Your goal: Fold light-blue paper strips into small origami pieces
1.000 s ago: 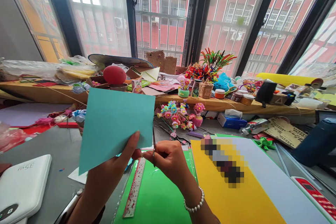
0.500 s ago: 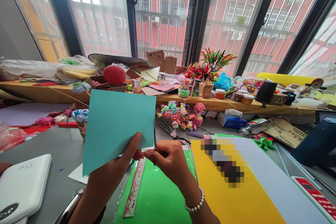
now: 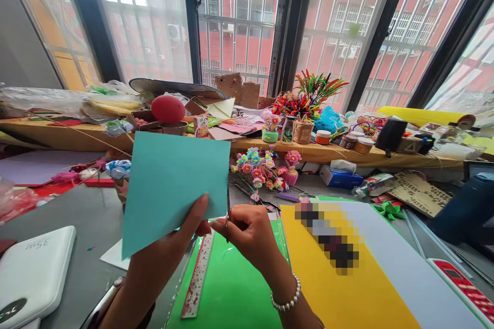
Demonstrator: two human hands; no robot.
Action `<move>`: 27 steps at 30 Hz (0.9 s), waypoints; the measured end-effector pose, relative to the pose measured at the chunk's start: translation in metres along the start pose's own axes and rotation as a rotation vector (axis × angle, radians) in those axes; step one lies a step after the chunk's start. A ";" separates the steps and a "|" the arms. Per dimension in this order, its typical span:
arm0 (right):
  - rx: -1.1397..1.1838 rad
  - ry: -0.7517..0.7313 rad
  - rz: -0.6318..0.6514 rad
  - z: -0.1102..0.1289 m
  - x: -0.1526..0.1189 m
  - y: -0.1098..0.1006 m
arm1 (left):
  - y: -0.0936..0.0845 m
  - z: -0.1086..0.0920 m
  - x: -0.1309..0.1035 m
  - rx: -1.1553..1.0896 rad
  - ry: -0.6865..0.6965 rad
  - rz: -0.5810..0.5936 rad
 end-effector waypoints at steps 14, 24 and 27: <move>0.020 0.033 -0.008 -0.004 0.000 -0.005 | -0.001 -0.012 0.007 0.241 0.335 -0.021; 0.047 0.042 0.060 -0.003 0.000 -0.005 | -0.010 -0.022 0.025 0.313 0.298 -0.109; 0.023 0.020 0.045 -0.003 0.000 -0.005 | -0.009 -0.022 0.023 0.310 0.286 -0.106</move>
Point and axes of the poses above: each hand's wrist, its own x-axis towards the middle knuckle, its own y-axis out of the palm, z = x × y, the point moved 3 cm from there along x, towards the middle knuckle, and after that the axes turned 5 degrees about -z, right-handed, at the moved point
